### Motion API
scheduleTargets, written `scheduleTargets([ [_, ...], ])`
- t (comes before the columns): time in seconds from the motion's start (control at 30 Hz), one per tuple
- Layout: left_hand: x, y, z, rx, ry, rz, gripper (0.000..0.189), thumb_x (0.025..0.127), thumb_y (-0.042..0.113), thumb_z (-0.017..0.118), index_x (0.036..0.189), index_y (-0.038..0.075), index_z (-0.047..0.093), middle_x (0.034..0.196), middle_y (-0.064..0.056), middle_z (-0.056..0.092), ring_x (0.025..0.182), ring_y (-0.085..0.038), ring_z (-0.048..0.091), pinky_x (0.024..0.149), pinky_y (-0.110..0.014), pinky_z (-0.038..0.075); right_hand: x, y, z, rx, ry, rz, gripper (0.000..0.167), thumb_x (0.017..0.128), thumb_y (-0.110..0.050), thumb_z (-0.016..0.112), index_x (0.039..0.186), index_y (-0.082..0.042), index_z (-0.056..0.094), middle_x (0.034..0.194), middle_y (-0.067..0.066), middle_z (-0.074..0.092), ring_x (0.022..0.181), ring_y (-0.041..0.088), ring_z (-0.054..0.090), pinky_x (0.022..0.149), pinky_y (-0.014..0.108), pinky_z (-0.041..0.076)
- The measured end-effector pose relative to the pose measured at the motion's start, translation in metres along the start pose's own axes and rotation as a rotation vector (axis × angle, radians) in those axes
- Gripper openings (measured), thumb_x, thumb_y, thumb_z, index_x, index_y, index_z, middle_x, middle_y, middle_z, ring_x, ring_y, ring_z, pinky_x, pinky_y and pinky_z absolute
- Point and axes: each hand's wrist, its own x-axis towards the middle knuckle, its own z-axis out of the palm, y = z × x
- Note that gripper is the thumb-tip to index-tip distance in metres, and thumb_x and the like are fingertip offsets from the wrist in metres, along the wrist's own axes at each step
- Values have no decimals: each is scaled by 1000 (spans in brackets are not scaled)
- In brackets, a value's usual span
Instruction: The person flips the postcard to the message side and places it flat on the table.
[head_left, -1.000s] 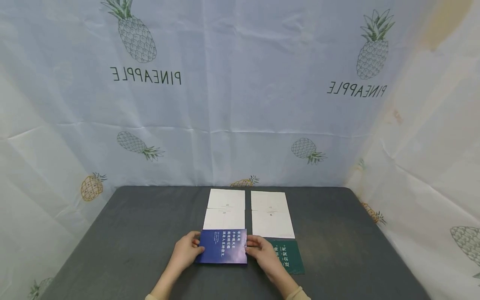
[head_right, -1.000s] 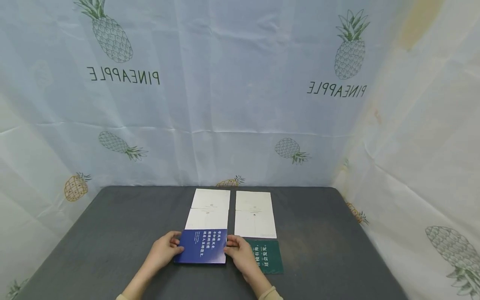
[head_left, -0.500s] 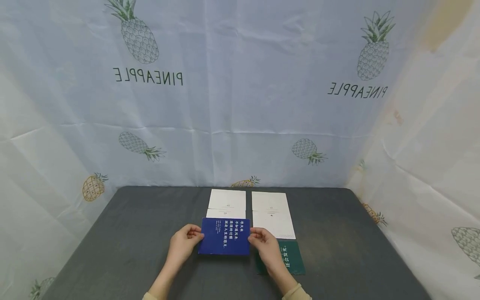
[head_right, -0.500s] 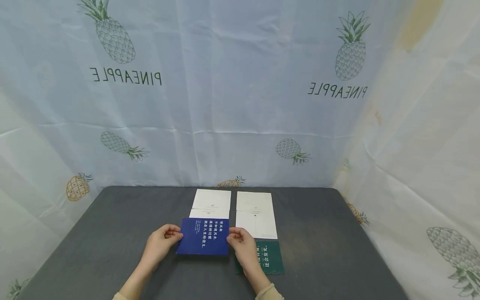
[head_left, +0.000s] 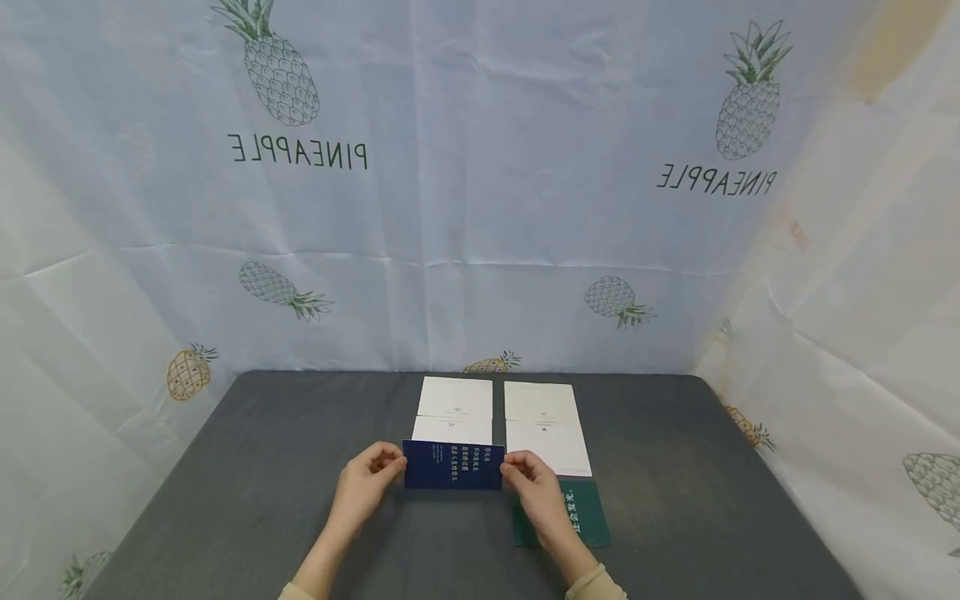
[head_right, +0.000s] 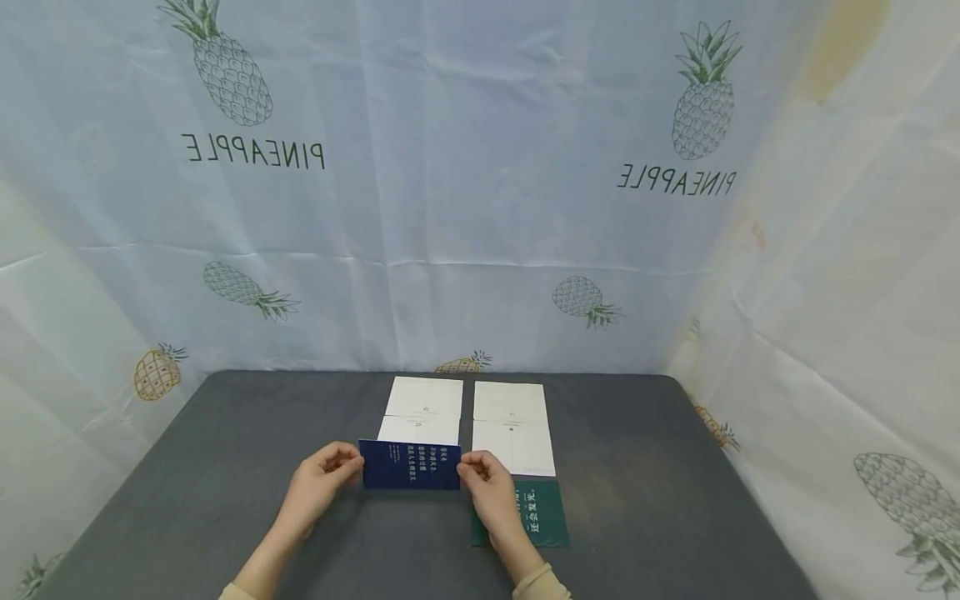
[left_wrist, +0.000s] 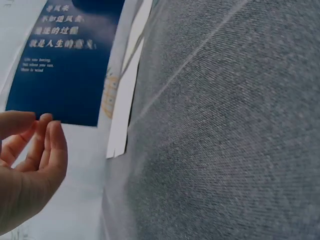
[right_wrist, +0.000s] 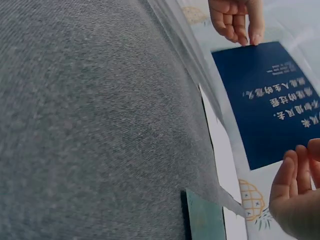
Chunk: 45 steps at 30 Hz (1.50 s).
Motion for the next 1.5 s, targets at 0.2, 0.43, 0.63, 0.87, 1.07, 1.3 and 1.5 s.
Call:
scheduleTargets([
  [0.2, -2, 0, -1, -26, -36, -61, 15, 91, 7, 51, 87, 1, 63, 81, -11, 68, 73, -17, 64, 67, -32, 54, -3, 3, -2, 25, -41, 3, 29, 93, -23, 56, 101, 3, 66, 89, 8, 67, 80, 13, 61, 77, 34, 53],
  [0.43, -4, -5, -2, 199, -22, -59, 9, 83, 13, 60, 77, 8, 65, 62, 2, 56, 57, -9, 48, 53, -23, 39, -3, 14, -1, -110, -102, -16, 31, 85, -27, 66, 96, 1, 69, 88, 7, 70, 76, 10, 62, 71, 28, 54],
  [0.63, -5, -14, 3, 360, -46, 57, 13, 76, 17, 72, 85, 8, 67, 62, 4, 52, 55, -8, 42, 51, -22, 34, -4, 20, 3, -277, -155, -82, 24, 79, -16, 68, 96, 0, 68, 79, 6, 67, 69, 10, 57, 59, 22, 46],
  [0.87, -10, -19, 9, 441, -104, 101, 22, 72, 15, 74, 90, 3, 69, 60, 5, 48, 52, -7, 39, 49, -21, 31, -2, 25, 3, -417, -176, -119, 24, 76, -16, 71, 95, -1, 69, 74, 2, 64, 64, 9, 51, 56, 23, 41],
  [1.07, -13, -21, 11, 474, -127, 124, 27, 71, 13, 75, 93, -1, 69, 59, 4, 47, 51, -7, 38, 48, -21, 30, 1, 29, 5, -453, -208, -120, 31, 75, -13, 72, 101, 4, 67, 71, 1, 61, 60, 10, 48, 53, 21, 38],
  [1.3, -10, -21, 17, 556, -98, 167, 26, 68, 11, 75, 91, 1, 66, 58, 3, 44, 53, -8, 36, 49, -22, 28, 2, 26, 7, -492, -225, -143, 35, 76, -12, 70, 106, 5, 65, 70, 0, 59, 55, 8, 44, 48, 21, 34],
  [1.5, -7, -21, 20, 575, -91, 183, 26, 66, 8, 75, 89, 0, 64, 57, 2, 42, 52, -9, 35, 49, -22, 26, 3, 29, 10, -523, -216, -148, 37, 76, -10, 71, 109, 6, 65, 68, -2, 57, 54, 7, 43, 46, 20, 33],
])
